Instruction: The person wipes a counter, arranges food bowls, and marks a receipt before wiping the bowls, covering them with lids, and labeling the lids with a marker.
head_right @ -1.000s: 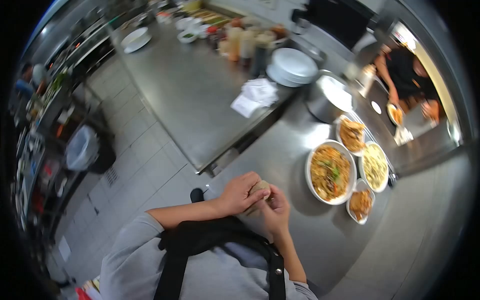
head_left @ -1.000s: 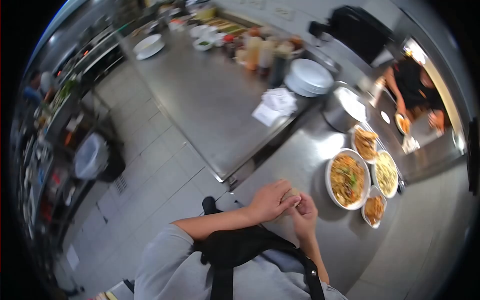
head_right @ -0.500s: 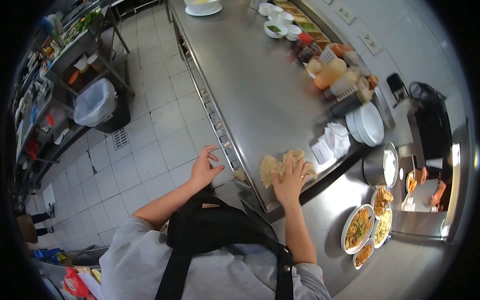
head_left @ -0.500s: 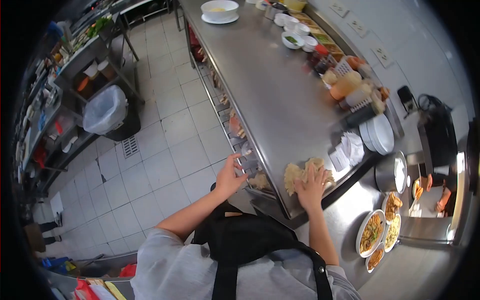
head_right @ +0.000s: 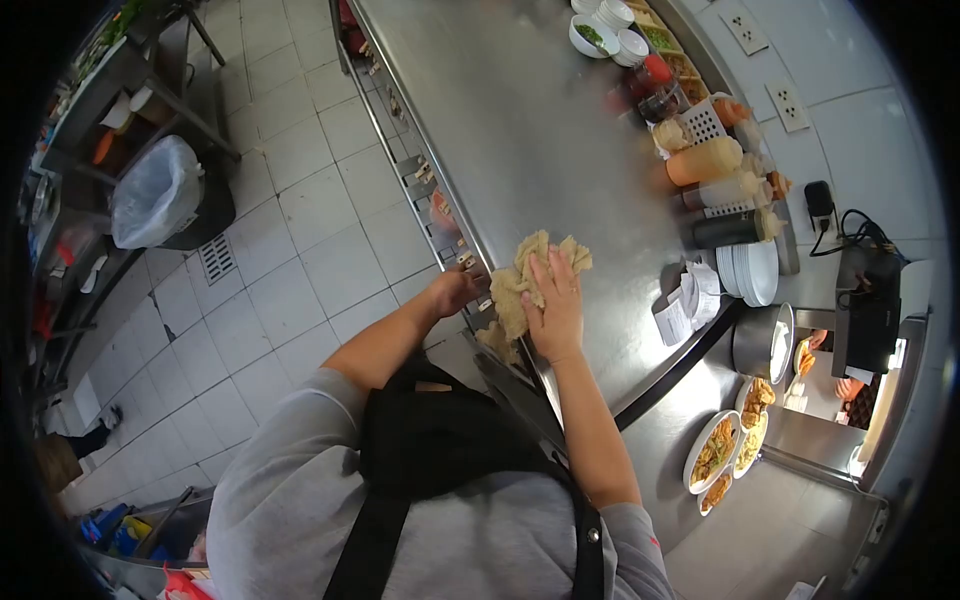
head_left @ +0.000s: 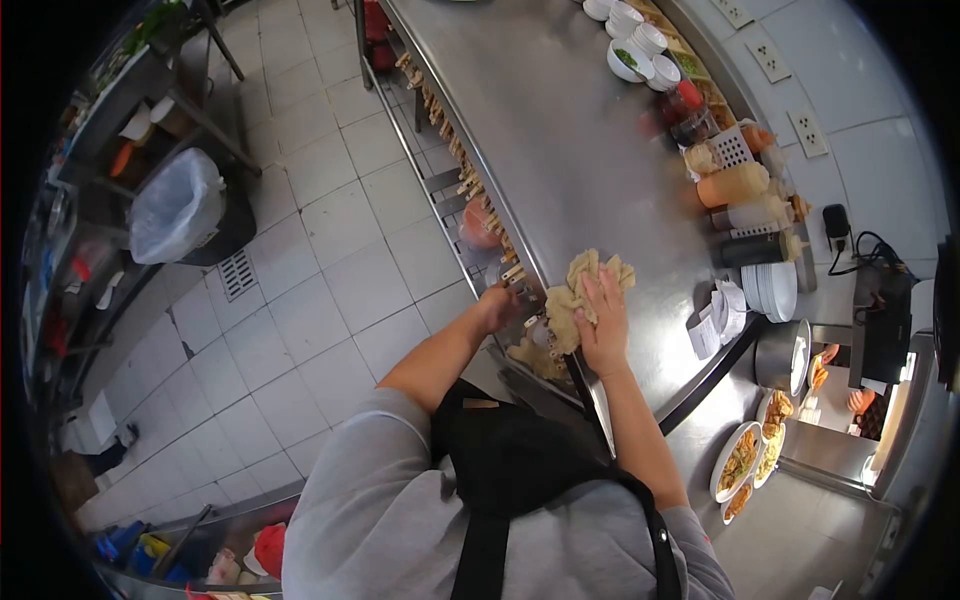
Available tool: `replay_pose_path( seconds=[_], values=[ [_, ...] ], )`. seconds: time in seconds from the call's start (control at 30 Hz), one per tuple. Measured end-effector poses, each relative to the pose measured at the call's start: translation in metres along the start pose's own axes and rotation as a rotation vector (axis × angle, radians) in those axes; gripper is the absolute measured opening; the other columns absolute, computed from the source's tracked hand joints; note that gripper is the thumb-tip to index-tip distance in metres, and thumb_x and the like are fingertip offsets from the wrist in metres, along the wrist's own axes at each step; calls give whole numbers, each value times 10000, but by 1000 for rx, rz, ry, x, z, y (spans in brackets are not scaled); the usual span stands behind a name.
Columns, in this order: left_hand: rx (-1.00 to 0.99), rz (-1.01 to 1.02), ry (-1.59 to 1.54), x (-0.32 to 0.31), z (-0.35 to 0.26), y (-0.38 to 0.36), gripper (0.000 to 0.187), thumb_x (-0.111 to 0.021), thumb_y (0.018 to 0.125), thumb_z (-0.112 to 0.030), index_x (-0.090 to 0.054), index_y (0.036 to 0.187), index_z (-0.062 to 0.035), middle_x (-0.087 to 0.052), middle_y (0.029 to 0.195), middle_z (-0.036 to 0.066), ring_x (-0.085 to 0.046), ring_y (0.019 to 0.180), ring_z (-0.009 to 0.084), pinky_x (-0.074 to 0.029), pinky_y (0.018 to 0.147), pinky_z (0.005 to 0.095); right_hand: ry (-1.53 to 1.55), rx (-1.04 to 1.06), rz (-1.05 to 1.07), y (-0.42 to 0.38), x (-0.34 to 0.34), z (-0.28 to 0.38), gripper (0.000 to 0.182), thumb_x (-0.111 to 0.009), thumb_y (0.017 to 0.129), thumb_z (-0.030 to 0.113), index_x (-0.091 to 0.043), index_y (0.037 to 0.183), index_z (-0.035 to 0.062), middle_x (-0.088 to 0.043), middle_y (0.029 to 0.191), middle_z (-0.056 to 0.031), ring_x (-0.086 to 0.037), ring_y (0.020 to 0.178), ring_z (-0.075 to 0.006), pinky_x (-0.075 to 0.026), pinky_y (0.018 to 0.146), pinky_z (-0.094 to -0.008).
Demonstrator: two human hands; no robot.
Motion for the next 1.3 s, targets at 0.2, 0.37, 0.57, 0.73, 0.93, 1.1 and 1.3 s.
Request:
replay_pose_path(
  seconds=[0.2, 0.37, 0.57, 0.73, 0.93, 1.1, 1.3],
  values=[
    [10, 189, -150, -7, 12, -4, 603, -426, 626, 161, -431, 1178, -81, -506, 1168, 58, -496, 1066, 210, -412, 941, 328, -18, -13, 5, 1, -1, 1, 470, -527, 843, 222, -449, 1291, 102, -354, 1367, -179, -313, 1268, -374, -248, 1046, -439],
    [5, 151, -216, -20, -1, -59, 586, -445, 672, 136, -420, 1220, -70, -500, 1221, 45, -487, 1113, 170, -417, 933, 286, -29, -24, 3, -1, -4, 0, 468, -525, 850, 237, -448, 1292, 104, -363, 1361, -182, -309, 1274, -371, -251, 1043, -436],
    [12, 116, -213, -4, 10, -50, 460, -511, 779, -47, -423, 1228, -91, -492, 1252, 34, -468, 1145, 172, -399, 945, 322, -58, -13, 1, -2, -4, 1, 459, -514, 856, 239, -451, 1291, 107, -368, 1358, -182, -324, 1264, -372, -263, 1034, -438],
    [177, 131, -180, -21, 44, -32, 628, -550, 811, -493, -400, 1271, -93, -428, 1309, 51, -405, 1194, 240, -325, 998, 411, -50, 6, -17, -2, -3, 3, 452, -519, 849, 228, -464, 1277, 92, -379, 1348, -186, -340, 1252, -376, -266, 1030, -436],
    [167, 164, -231, -59, 41, -49, 799, -546, 784, -566, -295, 1371, -86, -299, 1385, 53, -394, 1159, 277, -309, 980, 372, -54, 2, -21, -3, -5, 1, 449, -527, 844, 225, -473, 1265, 80, -389, 1336, -191, -343, 1248, -376, -266, 1028, -436],
    [183, 143, -145, -39, 43, -64, 631, -559, 782, -555, -461, 1214, -106, -470, 1212, 46, -454, 1086, 226, -366, 910, 352, -56, 3, -22, -2, -5, 2, 445, -525, 847, 228, -473, 1264, 80, -387, 1338, -187, -341, 1249, -372, -266, 1027, -434],
    [194, 198, -189, -38, 43, -75, 390, -572, 799, -486, -587, 972, -136, -567, 1019, 2, -511, 982, 177, -407, 851, 326, -64, -7, -37, -4, -4, 2, 445, -524, 851, 243, -472, 1264, 86, -391, 1337, -177, -340, 1251, -368, -264, 1028, -434]
  ],
)
Point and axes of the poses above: each hand's wrist, its own y-axis towards the middle knuckle, its own x-axis out of the back of the hand, z = x × y, the point moved 9 cm from there along y, towards the middle knuckle
